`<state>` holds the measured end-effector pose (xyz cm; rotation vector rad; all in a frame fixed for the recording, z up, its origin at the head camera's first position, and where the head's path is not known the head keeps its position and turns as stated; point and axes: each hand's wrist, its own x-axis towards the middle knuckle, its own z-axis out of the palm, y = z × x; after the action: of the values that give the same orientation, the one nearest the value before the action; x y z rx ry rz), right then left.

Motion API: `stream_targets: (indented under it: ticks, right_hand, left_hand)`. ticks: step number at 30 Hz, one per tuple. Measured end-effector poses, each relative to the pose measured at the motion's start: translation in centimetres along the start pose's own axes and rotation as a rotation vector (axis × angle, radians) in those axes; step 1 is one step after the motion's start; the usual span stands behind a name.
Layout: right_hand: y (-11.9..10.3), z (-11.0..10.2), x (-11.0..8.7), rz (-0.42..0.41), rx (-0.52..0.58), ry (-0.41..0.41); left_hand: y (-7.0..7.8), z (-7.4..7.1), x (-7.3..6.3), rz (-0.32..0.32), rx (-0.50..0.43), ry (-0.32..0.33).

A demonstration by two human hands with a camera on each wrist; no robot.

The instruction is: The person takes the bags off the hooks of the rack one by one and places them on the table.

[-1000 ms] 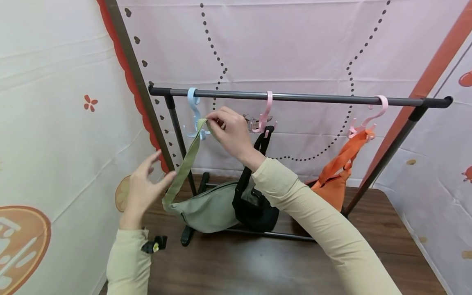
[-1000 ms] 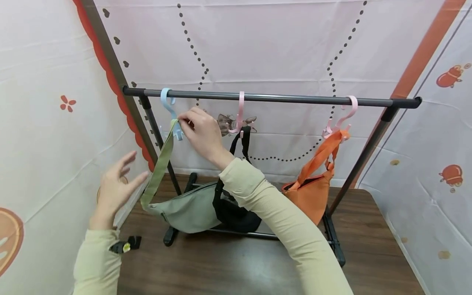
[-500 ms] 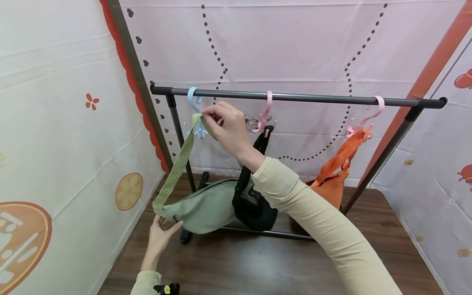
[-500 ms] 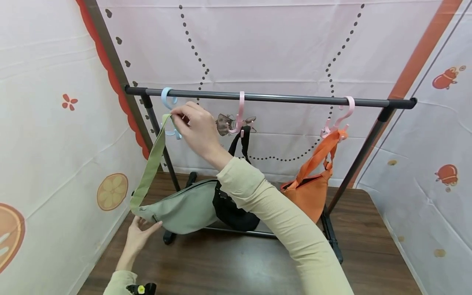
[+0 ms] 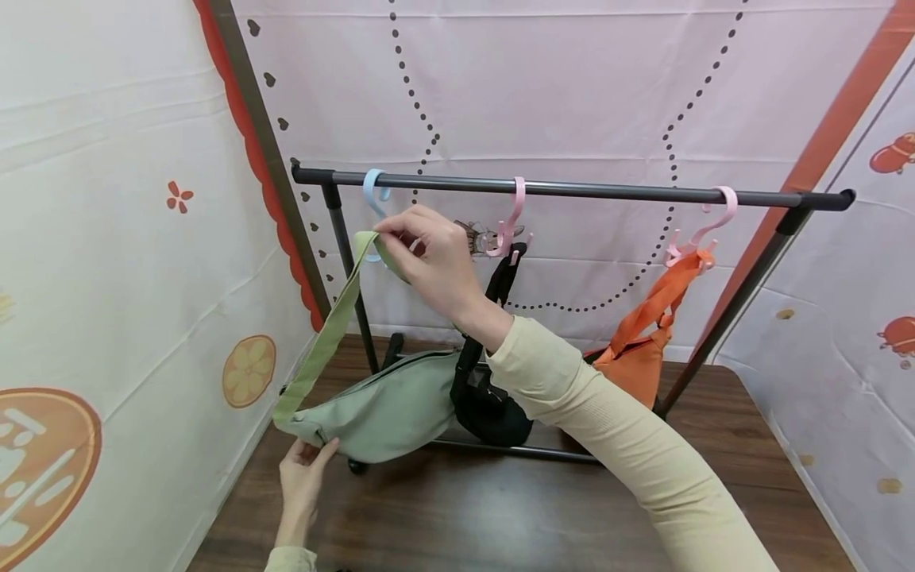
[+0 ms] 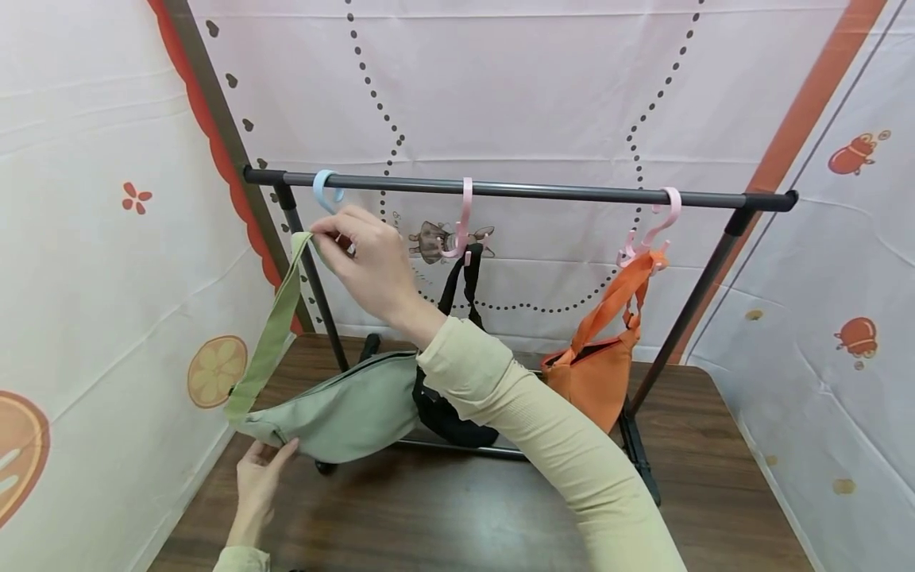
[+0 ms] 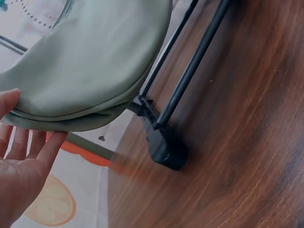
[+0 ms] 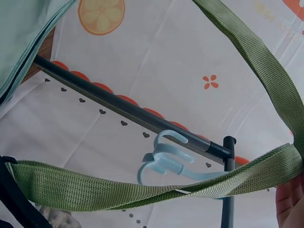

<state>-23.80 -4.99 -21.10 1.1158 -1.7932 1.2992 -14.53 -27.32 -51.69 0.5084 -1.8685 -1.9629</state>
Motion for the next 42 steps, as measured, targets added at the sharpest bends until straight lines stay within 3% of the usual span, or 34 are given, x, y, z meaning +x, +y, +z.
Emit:
stream_targets:
  ticks: [2, 6, 7, 11, 13, 15, 17, 19, 20, 21, 25, 27, 28, 29, 31, 32, 34, 35, 36, 37, 39, 42]
  right_hand:
    - [0.0, 0.0, -0.2, 0.017, 0.001, -0.005]
    - [0.4, -0.2, -0.8, 0.068, 0.012, -0.027]
    - [0.5, -0.2, -1.1, 0.084, 0.007, -0.031]
    - [1.5, 0.0, -2.2, 0.136, -0.020, -0.025]
    - [2.0, 0.2, -2.8, 0.163, -0.033, -0.022]
    - [2.6, 0.5, -3.4, 0.189, -0.042, -0.028]
    - [3.2, 0.8, -4.0, 0.221, -0.043, -0.041]
    - [3.7, 1.1, -4.6, 0.249, -0.039, -0.059]
    - [4.0, 1.3, -4.9, 0.263, -0.035, -0.069]
    - [4.2, 1.5, -5.2, 0.278, -0.029, -0.079]
    - [5.0, 2.3, -6.4, 0.302, -0.064, -0.139]
    - [5.4, 2.8, -7.1, 0.315, -0.107, -0.180]
    - [5.7, 3.0, -7.4, 0.320, -0.127, -0.198]
    - [5.9, 3.3, -7.7, 0.327, -0.137, -0.219]
    - [6.3, 3.7, -8.3, 0.341, -0.151, -0.256]
    - [6.5, 3.9, -8.6, 0.347, -0.156, -0.276]
    - [6.8, 4.4, -9.0, 0.355, -0.169, -0.309]
    - [7.0, 4.6, -9.3, 0.357, -0.183, -0.326]
    - [7.2, 4.8, -9.5, 0.362, -0.198, -0.338]
    - [7.4, 5.0, -9.8, 0.368, -0.213, -0.352]
    - [7.9, 5.4, -10.3, 0.380, -0.238, -0.377]
    - [8.4, 5.7, -11.0, 0.392, -0.245, -0.415]
  left_hand:
    - [-2.1, -1.1, 1.0, 0.095, -0.115, 0.011]
    - [-7.2, -4.4, 4.1, 0.226, -0.222, 0.052]
    - [-8.6, -5.5, 5.1, 0.247, -0.247, 0.061]
    - [-12.0, -8.9, 7.5, 0.275, -0.216, 0.140]
    - [-11.9, -10.0, 7.7, 0.270, -0.201, 0.151]
    - [-10.9, -10.6, 7.1, 0.271, -0.216, 0.141]
    - [-8.5, -10.7, 5.6, 0.277, -0.198, 0.133]
    - [-5.7, -10.6, 4.1, 0.238, -0.213, 0.143]
    - [-4.8, -10.7, 3.6, 0.237, -0.245, 0.135]
    - [-3.9, -10.7, 3.1, 0.228, -0.220, 0.142]
    - [-3.9, -11.7, 2.8, 0.256, -0.240, 0.122]
    - [-1.7, -10.8, 1.5, 0.201, -0.234, 0.159]
    - [-2.6, -11.2, 1.8, 0.206, -0.249, 0.167]
    - [-1.5, -10.7, 1.1, 0.209, -0.304, 0.137]
    - [-2.1, -11.0, 1.3, 0.191, -0.311, 0.156]
    - [-2.6, -11.3, 1.6, 0.215, -0.330, 0.133]
    - [-6.5, -13.4, 3.8, 0.290, -0.331, 0.090]
    - [-6.6, -13.5, 3.9, 0.303, -0.351, 0.079]
    - [-8.4, -14.3, 5.0, 0.301, -0.299, 0.122]
    - [-7.6, -13.9, 4.5, 0.295, -0.344, 0.088]
    - [-9.1, -14.5, 5.3, 0.276, -0.326, 0.131]
    - [-10.0, -14.8, 5.8, 0.255, -0.312, 0.160]
